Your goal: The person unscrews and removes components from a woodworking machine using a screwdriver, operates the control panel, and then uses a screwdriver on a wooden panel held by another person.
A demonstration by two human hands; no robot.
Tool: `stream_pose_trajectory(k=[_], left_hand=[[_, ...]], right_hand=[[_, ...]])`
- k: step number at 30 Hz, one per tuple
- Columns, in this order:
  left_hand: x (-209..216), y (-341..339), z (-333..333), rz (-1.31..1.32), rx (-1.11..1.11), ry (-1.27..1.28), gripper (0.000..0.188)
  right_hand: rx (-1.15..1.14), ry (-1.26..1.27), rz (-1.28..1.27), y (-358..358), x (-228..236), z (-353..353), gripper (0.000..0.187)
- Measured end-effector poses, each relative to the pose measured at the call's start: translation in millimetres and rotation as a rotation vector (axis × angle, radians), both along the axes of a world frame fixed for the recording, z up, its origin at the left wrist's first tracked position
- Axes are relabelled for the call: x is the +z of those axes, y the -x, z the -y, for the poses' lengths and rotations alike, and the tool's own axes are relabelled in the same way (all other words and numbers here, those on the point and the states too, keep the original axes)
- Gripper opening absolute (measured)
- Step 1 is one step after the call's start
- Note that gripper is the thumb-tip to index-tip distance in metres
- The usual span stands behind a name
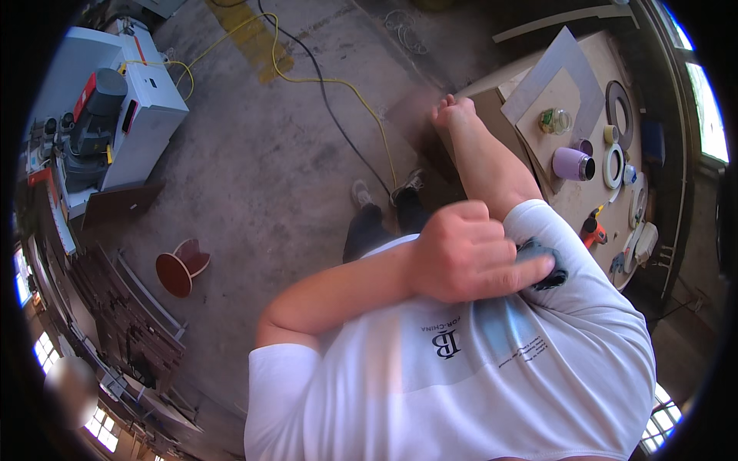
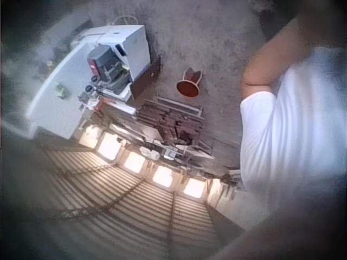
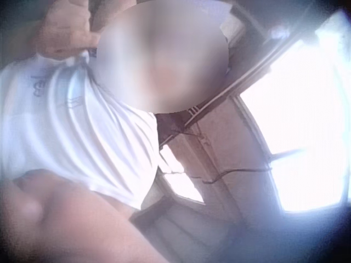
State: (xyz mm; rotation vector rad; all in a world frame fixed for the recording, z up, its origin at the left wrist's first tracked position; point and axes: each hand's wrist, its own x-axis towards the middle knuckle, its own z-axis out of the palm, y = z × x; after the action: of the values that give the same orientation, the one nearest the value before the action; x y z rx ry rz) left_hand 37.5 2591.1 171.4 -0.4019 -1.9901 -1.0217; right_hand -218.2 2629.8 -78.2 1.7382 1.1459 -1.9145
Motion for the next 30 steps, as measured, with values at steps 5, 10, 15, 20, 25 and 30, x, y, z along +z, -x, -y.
stream_pose_trajectory(k=[5, 10, 15, 20, 25, 30], left_hand=[[-87, 10, 34, 0.44, 0.233, 0.139, 0.023], [-2, -22, 10, 0.012, -0.145, -0.051, 0.014], [-53, -12, 30, 0.339, 0.116, 0.127, 0.012], [-4, -22, -3, -0.016, -0.149, 0.015, 0.018], [-33, -9, 14, 0.234, 0.184, 0.191, 0.024], [-83, -1, 10, 0.256, -0.032, 0.122, 0.021]], right_hand=[[0.024, 0.022, -0.021, 8, -2, -11, 0.031], [0.02, -0.015, -0.02, -6, 3, -9, 0.032], [0.068, 0.01, -0.035, 0, -2, -20, 0.031], [0.032, 0.008, -0.003, -4, -9, -14, 0.031], [0.083, -0.002, -0.05, 2, -20, -30, 0.029], [0.1, 0.067, -0.089, -22, 12, 10, 0.024]])
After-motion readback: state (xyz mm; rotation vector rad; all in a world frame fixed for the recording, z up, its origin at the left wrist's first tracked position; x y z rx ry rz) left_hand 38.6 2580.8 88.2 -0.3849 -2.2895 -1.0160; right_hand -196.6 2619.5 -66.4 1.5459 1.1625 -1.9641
